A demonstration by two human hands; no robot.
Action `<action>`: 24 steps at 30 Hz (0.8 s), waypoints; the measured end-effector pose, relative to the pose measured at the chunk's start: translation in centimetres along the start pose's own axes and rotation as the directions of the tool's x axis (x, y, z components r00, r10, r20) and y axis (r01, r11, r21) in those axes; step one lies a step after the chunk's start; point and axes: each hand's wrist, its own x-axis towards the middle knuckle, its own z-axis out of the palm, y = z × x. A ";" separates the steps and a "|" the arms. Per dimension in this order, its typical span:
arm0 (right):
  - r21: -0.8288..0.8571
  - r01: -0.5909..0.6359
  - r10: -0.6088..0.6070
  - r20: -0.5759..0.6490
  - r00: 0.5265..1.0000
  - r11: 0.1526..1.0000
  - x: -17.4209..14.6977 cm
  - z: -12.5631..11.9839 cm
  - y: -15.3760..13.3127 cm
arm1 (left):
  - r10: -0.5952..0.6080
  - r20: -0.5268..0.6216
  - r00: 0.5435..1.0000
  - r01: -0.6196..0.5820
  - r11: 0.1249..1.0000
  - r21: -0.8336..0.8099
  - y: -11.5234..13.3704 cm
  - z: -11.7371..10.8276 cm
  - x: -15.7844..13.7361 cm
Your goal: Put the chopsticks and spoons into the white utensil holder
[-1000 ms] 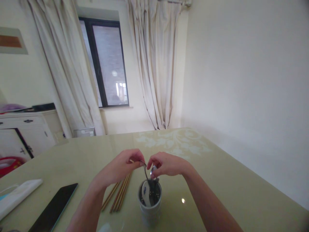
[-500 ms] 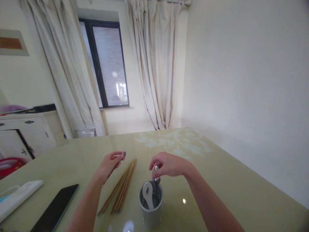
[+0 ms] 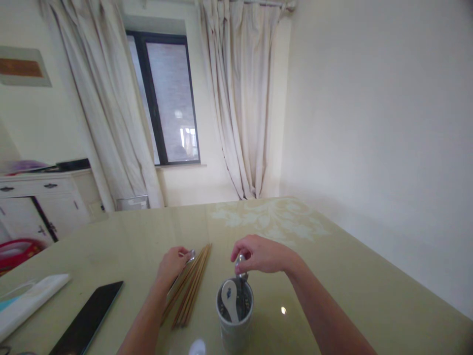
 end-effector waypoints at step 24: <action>0.040 0.095 -0.095 -0.023 0.995 0.995 -0.3 0.0 -0.8 | 0.051 0.129 0.990 -0.084 0.962 0.260 1.7 0.2 -0.7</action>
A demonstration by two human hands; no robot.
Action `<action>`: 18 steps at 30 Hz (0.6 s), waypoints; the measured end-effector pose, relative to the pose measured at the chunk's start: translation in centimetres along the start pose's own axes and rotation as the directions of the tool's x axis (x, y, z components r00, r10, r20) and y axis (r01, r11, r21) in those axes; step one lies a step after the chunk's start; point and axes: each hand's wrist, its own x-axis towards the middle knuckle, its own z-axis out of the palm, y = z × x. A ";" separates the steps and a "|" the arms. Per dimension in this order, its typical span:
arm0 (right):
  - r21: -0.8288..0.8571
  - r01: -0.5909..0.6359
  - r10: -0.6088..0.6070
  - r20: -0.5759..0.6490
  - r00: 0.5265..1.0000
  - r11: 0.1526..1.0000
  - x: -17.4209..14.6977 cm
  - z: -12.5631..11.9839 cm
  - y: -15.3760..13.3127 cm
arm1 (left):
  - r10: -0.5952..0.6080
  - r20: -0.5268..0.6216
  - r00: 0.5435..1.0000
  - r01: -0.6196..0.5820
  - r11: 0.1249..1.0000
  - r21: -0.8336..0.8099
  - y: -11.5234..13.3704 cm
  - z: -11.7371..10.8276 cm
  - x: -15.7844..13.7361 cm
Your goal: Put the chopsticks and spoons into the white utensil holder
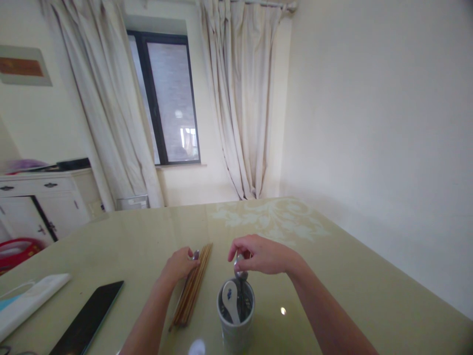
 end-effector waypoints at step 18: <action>0.392 0.289 -0.024 -0.558 0.829 0.873 -0.8 -1.4 -1.8 | 0.389 -0.248 0.887 -0.462 0.745 -0.482 7.9 -8.1 -6.2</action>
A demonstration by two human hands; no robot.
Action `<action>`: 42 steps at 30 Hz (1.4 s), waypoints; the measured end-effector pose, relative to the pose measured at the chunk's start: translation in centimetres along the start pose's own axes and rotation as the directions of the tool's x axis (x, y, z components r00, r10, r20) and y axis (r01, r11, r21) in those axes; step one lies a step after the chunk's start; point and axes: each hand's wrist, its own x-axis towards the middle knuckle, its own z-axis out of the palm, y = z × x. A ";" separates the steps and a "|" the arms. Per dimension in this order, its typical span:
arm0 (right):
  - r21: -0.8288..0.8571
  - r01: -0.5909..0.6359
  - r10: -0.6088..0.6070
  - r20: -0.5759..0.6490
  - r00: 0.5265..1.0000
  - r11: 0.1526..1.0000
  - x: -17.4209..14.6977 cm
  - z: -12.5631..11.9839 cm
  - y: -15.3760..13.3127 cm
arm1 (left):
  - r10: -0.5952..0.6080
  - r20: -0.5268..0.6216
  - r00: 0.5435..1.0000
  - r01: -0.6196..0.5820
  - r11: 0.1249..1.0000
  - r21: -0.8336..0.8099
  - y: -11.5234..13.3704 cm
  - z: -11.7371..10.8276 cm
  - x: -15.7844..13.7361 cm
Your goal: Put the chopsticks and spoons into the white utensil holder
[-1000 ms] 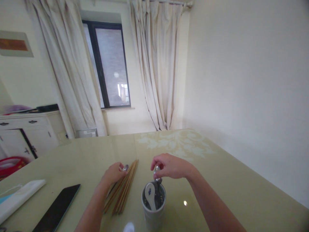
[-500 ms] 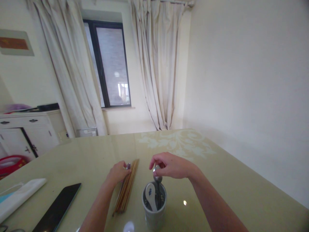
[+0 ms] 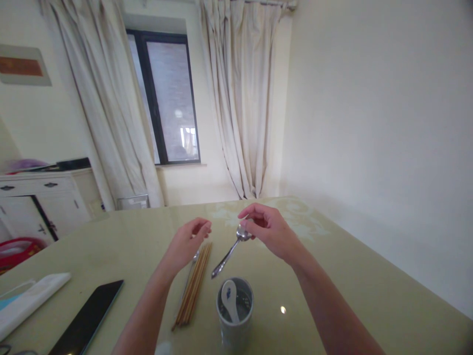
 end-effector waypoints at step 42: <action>-0.694 0.242 0.234 0.516 0.824 0.678 -1.6 3.3 1.0 | -0.522 -0.036 0.852 0.419 0.640 0.644 -11.6 -0.1 -0.6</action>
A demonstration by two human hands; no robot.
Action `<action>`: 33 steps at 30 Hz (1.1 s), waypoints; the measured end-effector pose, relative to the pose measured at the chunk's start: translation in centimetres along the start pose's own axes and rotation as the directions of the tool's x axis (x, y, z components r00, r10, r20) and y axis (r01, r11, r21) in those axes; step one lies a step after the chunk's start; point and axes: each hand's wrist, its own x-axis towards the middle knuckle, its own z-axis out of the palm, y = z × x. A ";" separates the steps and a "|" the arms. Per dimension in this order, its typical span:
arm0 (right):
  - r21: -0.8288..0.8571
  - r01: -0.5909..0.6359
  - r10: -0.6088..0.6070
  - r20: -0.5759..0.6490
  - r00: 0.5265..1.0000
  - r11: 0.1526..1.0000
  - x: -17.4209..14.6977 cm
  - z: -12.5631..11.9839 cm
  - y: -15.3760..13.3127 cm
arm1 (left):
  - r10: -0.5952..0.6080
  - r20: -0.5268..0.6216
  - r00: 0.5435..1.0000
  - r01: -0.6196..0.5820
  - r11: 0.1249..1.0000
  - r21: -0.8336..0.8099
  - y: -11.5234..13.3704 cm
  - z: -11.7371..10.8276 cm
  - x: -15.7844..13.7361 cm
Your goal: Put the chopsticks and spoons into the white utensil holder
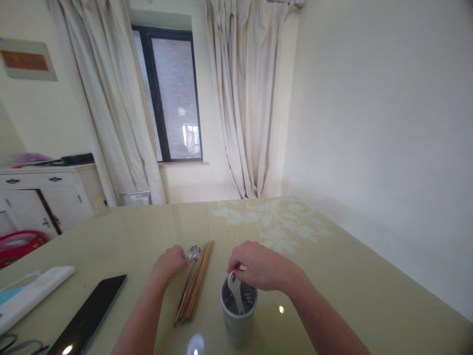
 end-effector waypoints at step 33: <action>0.591 0.163 0.244 -0.547 0.801 0.790 -6.2 11.8 3.4 | -0.027 -0.103 0.994 0.010 0.986 -0.167 -0.4 0.6 1.9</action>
